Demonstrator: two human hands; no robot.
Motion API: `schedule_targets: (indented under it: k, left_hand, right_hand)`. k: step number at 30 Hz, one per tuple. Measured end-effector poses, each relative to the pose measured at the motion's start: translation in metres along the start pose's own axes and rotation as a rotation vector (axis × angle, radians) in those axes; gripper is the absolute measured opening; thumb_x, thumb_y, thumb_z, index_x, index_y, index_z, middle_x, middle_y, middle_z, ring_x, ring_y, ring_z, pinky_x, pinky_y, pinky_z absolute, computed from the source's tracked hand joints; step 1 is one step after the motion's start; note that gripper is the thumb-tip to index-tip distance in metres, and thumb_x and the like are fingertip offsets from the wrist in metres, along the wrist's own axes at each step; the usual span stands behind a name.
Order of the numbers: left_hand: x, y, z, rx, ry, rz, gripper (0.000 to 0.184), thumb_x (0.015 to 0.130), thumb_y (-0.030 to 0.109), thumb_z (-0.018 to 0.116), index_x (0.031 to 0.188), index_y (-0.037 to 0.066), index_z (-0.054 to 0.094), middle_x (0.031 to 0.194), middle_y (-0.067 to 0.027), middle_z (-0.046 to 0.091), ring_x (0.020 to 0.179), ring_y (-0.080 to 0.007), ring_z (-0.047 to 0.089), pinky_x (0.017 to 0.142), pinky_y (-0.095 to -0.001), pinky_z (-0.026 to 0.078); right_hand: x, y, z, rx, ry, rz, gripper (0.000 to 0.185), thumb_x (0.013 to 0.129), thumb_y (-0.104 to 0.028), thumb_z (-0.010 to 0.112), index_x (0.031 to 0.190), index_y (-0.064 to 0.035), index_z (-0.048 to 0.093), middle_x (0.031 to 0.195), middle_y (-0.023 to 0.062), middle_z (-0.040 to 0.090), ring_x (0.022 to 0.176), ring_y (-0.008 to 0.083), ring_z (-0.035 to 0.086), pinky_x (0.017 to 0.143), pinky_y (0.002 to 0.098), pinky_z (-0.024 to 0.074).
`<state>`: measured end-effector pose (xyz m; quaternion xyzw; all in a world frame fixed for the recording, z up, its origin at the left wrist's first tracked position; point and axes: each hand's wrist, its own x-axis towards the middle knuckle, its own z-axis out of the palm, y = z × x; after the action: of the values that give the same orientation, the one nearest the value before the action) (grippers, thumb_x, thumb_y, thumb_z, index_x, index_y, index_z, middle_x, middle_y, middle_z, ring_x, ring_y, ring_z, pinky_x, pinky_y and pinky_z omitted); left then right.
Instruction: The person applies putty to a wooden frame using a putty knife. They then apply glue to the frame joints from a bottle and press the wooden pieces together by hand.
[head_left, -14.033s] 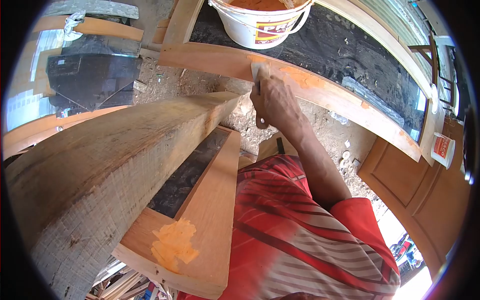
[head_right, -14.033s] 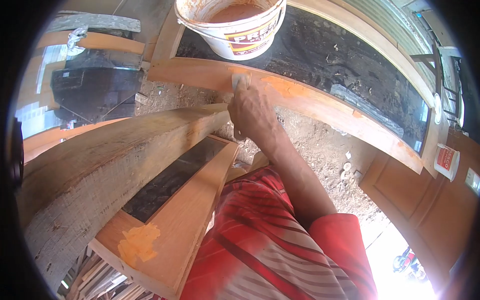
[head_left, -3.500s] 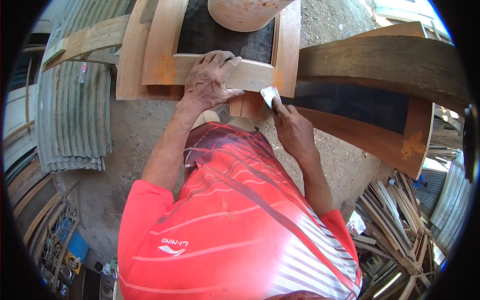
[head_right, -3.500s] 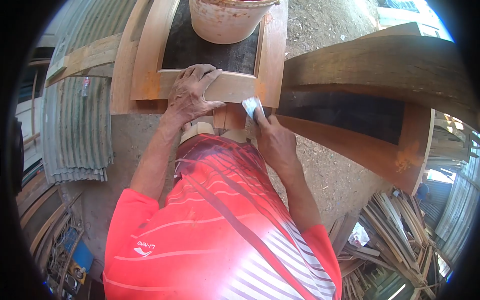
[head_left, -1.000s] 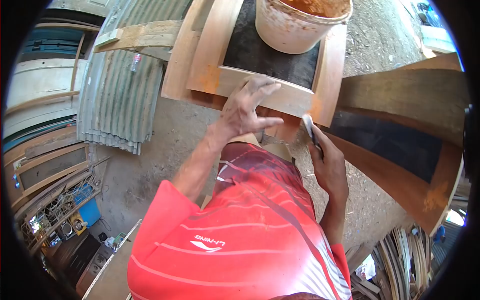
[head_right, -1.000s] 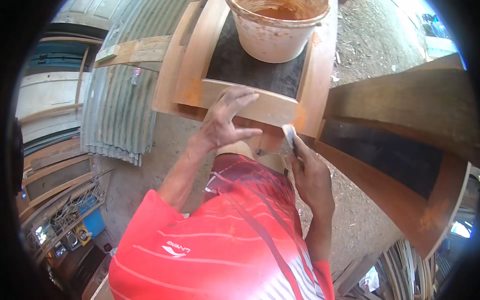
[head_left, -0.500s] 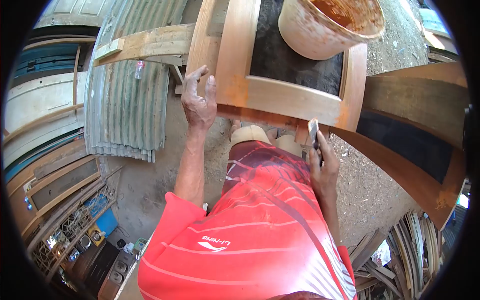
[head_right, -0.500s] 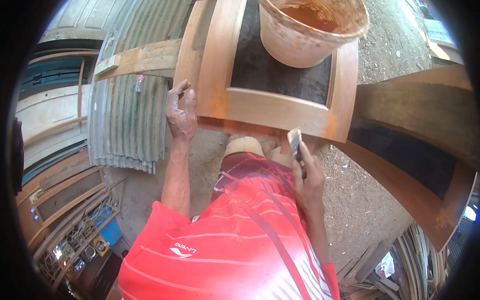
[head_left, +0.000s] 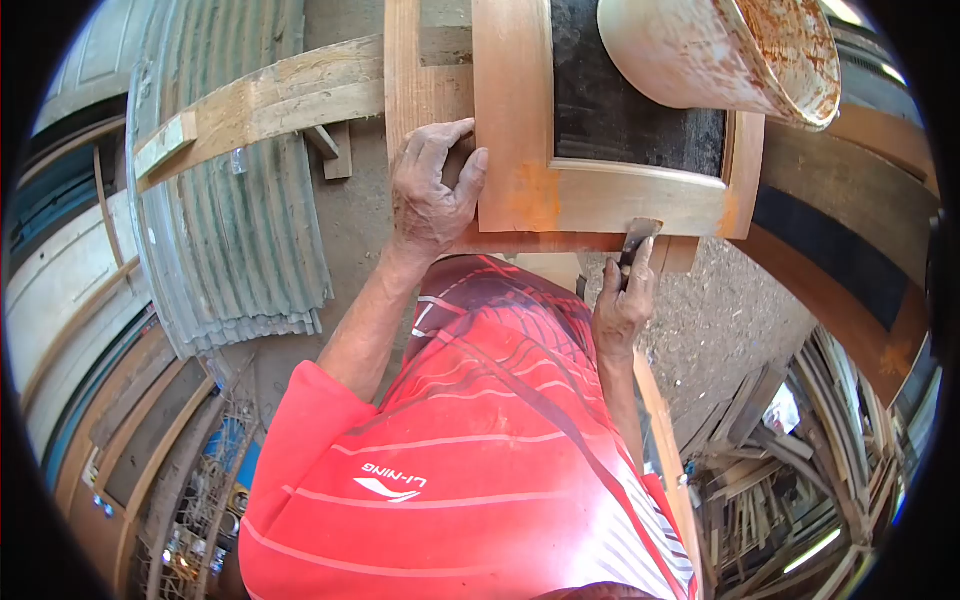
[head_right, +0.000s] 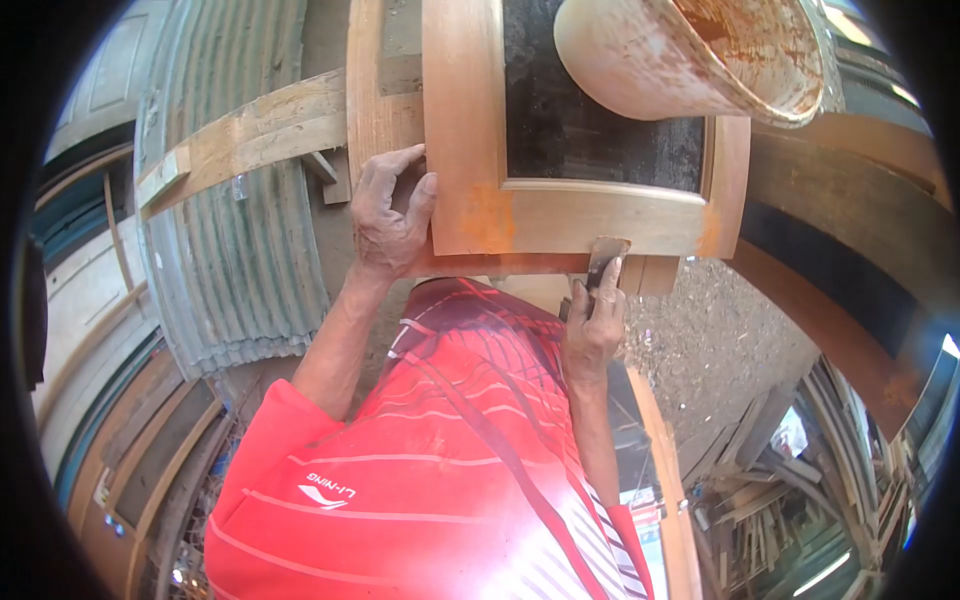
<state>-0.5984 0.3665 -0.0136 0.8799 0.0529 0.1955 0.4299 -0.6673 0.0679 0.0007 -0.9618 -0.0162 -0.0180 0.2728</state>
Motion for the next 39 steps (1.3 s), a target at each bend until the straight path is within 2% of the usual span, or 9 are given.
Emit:
schedule_targets:
  k: [4,7,11,12,15,16,20,29,39]
  left_hand:
    - [-0.002,-0.001,0.001,-0.020,-0.011,-0.013,0.032,0.093,0.013,0.078,0.122,0.002,0.071,0.112,-0.0165,0.072,0.106,-0.0355,0.069,0.095,-0.0455,0.054]
    - [-0.003,0.006,0.005,-0.026,-0.042,0.007,0.031,0.099,0.014,0.074,0.126,0.000,0.070,0.116,-0.0159,0.072,0.109,-0.0309,0.069,0.096,-0.0414,0.055]
    - [-0.001,0.011,0.005,0.017,-0.044,0.063,0.031,0.099,0.013,0.074,0.127,0.001,0.070,0.115,-0.0151,0.072,0.108,-0.0299,0.068,0.097,-0.0408,0.054]
    - [-0.002,0.013,0.004,-0.002,-0.053,0.033,0.032,0.099,0.014,0.074,0.128,0.001,0.070,0.115,-0.0146,0.072,0.107,-0.0295,0.068,0.097,-0.0407,0.054]
    - [-0.005,0.009,0.003,0.004,-0.050,0.007,0.032,0.099,0.015,0.074,0.128,0.002,0.070,0.115,-0.0141,0.072,0.107,-0.0294,0.068,0.097,-0.0409,0.053]
    - [-0.003,0.009,0.003,0.005,-0.058,0.018,0.032,0.100,0.016,0.074,0.128,0.002,0.070,0.115,-0.0136,0.072,0.107,-0.0292,0.068,0.098,-0.0406,0.053]
    - [-0.003,0.007,0.004,0.020,-0.044,0.049,0.033,0.097,0.013,0.075,0.127,0.001,0.069,0.115,-0.0155,0.071,0.106,-0.0325,0.067,0.096,-0.0425,0.054]
    - [-0.006,0.006,0.005,-0.031,-0.051,-0.034,0.028,0.102,0.016,0.073,0.127,0.002,0.071,0.113,-0.0120,0.072,0.102,-0.0236,0.069,0.093,-0.0371,0.054]
    - [-0.001,0.007,0.001,0.005,-0.005,0.047,0.032,0.097,0.016,0.072,0.125,0.001,0.068,0.108,-0.0173,0.070,0.102,-0.0342,0.068,0.094,-0.0446,0.053]
  right_hand:
    - [-0.006,-0.006,0.014,-0.031,0.130,-0.055,0.065,0.098,0.002,0.070,0.159,-0.0021,0.048,0.105,0.0220,0.066,0.087,0.0395,0.067,0.074,0.0480,0.0538]
    - [-0.028,-0.006,-0.011,-0.024,-0.060,0.066,0.059,0.100,0.000,0.069,0.157,-0.0005,0.051,0.104,0.0212,0.066,0.086,0.0379,0.068,0.073,0.0477,0.0539]
    - [-0.058,0.003,-0.018,0.082,0.144,0.092,0.046,0.105,-0.004,0.062,0.151,-0.0006,0.059,0.097,0.0128,0.070,0.077,0.0220,0.069,0.068,0.0371,0.0550]
    - [-0.043,-0.023,-0.030,0.251,0.149,0.308,0.032,0.111,-0.010,0.055,0.139,0.0011,0.065,0.092,0.0089,0.069,0.076,0.0157,0.067,0.068,0.0342,0.0550]
    - [-0.012,-0.027,-0.039,0.417,0.175,0.437,0.025,0.112,-0.011,0.052,0.127,0.0031,0.065,0.094,0.0105,0.071,0.078,0.0170,0.069,0.068,0.0332,0.0550]
    - [-0.006,-0.025,-0.041,0.421,0.173,0.440,0.024,0.114,-0.016,0.048,0.111,0.0013,0.064,0.091,0.0074,0.069,0.074,0.0139,0.067,0.065,0.0303,0.0528]
    - [-0.006,-0.001,-0.042,0.547,0.096,0.510,0.024,0.114,-0.018,0.049,0.103,-0.0018,0.063,0.085,0.0040,0.066,0.065,0.0099,0.064,0.059,0.0281,0.0511]
    - [-0.004,-0.011,-0.041,0.520,-0.056,0.444,0.020,0.113,-0.017,0.053,0.109,-0.0011,0.064,0.077,0.0029,0.065,0.061,0.0098,0.062,0.056,0.0299,0.0498]
    - [0.003,-0.035,-0.042,0.643,-0.260,0.396,0.023,0.112,-0.016,0.051,0.114,-0.0001,0.067,0.077,0.0053,0.066,0.061,0.0125,0.065,0.057,0.0300,0.0517]
